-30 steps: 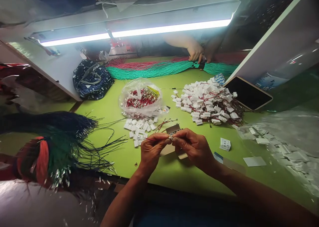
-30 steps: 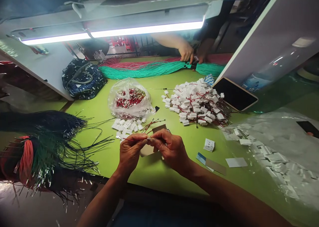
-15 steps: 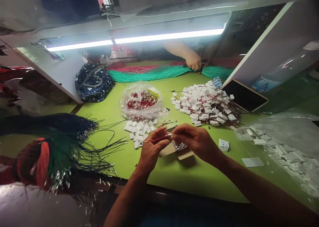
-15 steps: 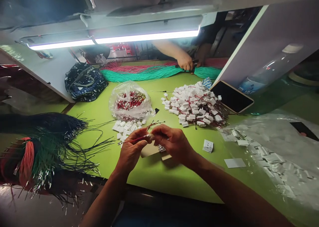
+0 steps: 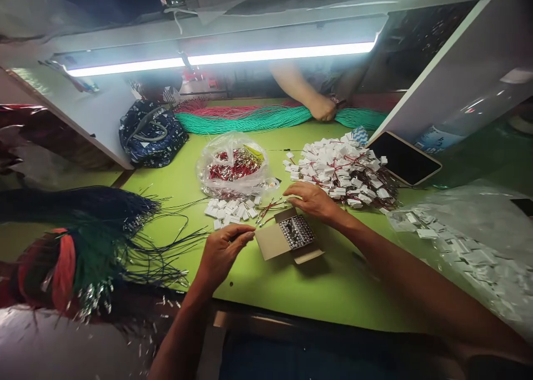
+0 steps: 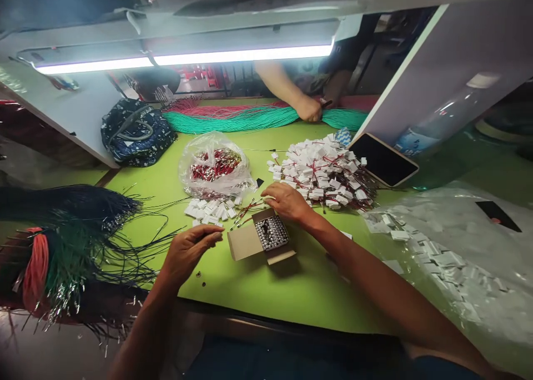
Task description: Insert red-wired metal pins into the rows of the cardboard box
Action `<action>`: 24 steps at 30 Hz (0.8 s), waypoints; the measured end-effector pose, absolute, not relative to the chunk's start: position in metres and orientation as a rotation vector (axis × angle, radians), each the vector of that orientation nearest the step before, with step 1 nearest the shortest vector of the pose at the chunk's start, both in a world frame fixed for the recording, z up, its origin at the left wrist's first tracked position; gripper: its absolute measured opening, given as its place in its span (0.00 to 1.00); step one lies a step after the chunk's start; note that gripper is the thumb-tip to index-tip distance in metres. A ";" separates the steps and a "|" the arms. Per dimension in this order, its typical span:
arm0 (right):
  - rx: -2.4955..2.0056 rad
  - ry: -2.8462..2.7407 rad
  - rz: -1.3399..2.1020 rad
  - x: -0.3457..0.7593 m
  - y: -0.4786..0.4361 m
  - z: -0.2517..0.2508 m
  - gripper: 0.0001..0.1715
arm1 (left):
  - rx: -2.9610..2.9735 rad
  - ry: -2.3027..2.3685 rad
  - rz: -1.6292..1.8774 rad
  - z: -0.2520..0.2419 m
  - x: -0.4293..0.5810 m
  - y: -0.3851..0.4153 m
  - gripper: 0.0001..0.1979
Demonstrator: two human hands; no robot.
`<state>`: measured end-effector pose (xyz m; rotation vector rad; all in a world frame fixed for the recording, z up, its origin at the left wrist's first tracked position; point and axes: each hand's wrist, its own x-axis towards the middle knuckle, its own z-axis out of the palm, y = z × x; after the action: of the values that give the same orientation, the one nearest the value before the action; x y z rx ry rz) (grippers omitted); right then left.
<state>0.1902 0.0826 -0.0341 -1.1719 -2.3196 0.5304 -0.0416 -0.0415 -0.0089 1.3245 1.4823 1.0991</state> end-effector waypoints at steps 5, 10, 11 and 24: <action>-1.079 -2.614 0.120 0.192 0.038 -0.020 0.10 | 1.474 1.636 1.263 0.010 -0.074 -0.006 0.06; -1.218 -2.791 -0.076 0.184 0.008 -0.025 0.06 | 1.819 1.868 1.090 0.008 -0.094 0.044 0.08; -1.242 -2.785 -0.067 0.183 0.008 -0.028 0.06 | 1.850 1.921 1.026 0.005 -0.096 0.053 0.09; -1.130 -2.388 0.488 0.190 0.012 -0.023 0.09 | 1.876 2.260 0.456 -0.020 -0.089 0.135 0.10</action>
<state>0.1895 0.0120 -0.0227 -1.1302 -2.3883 0.4882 -0.0893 0.1351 -0.0198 1.8757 2.2597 0.4561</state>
